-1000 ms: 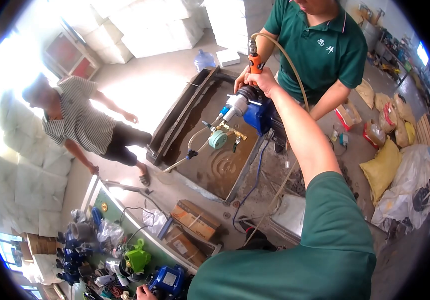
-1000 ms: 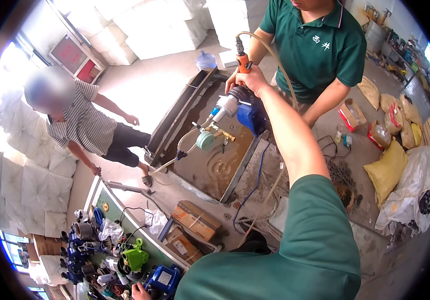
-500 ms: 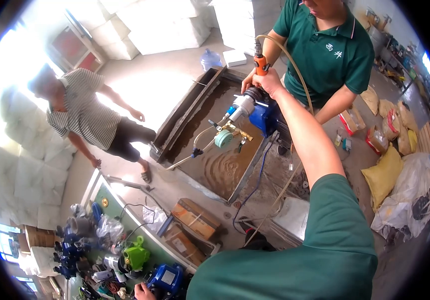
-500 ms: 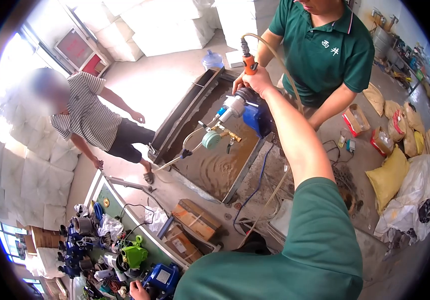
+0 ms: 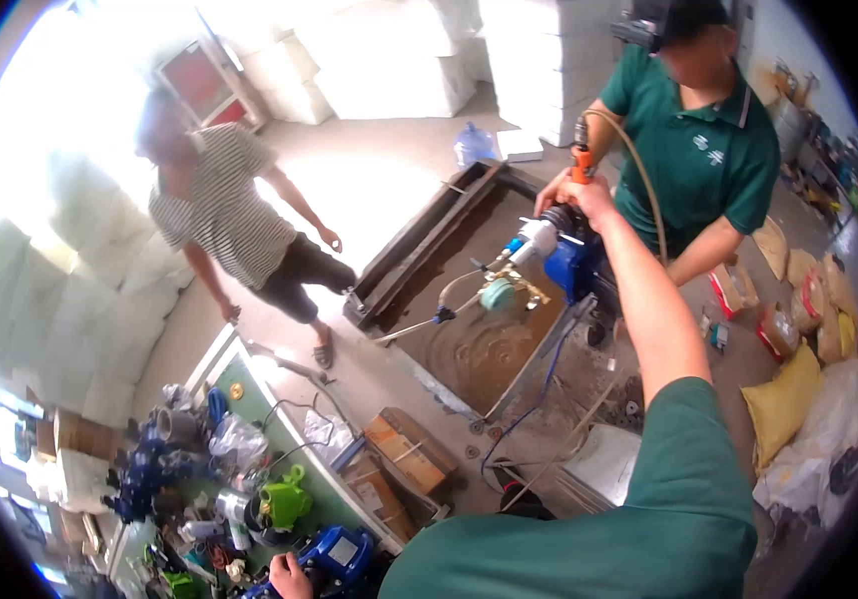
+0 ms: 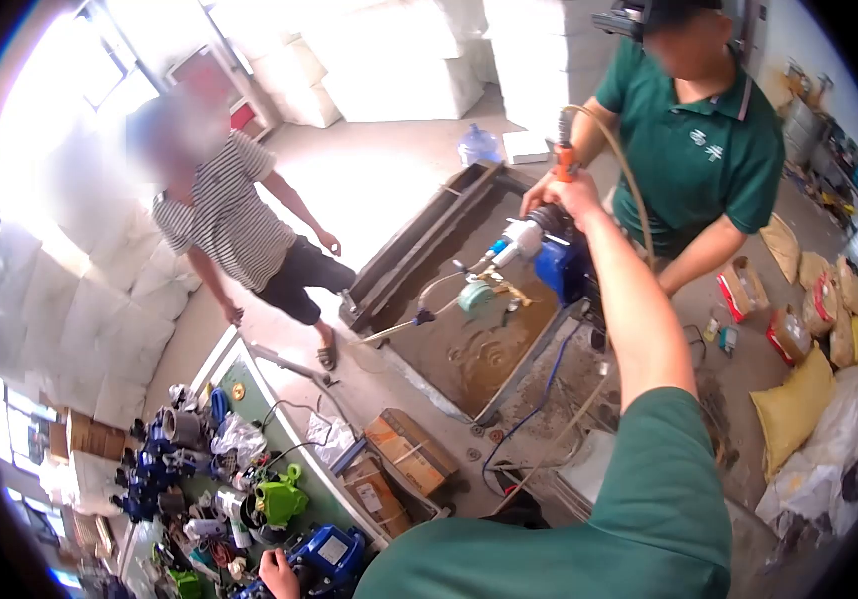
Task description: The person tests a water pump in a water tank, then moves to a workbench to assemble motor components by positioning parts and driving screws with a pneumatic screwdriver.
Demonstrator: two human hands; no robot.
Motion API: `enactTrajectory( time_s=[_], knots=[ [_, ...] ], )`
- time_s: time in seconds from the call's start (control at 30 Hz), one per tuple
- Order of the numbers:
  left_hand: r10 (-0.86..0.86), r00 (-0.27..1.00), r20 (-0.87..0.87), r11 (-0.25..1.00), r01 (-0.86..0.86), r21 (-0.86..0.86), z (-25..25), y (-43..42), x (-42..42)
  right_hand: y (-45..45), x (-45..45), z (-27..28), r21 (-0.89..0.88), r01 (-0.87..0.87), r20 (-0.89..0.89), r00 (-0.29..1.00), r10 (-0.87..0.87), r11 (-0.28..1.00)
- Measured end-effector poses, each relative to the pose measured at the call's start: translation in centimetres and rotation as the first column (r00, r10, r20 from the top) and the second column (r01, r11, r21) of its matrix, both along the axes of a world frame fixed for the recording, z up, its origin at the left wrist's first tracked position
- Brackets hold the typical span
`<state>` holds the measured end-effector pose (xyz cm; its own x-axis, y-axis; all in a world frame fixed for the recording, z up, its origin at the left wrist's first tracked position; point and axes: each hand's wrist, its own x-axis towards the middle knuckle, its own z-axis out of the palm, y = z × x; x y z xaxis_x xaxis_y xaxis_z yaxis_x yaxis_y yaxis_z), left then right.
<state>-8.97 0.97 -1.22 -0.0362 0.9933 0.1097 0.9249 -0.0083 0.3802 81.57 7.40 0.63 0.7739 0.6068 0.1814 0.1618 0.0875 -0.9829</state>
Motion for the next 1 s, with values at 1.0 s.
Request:
enactTrajectory(
  time_s=[1.0],
  knots=[
    [0.067, 0.994, 0.082, 0.996, -0.072, 0.058, -0.4, -0.2, -0.5, -0.9, -0.6, 2.7, 0.422, 0.100, -0.037, 0.995, -0.094, 0.901]
  ],
)
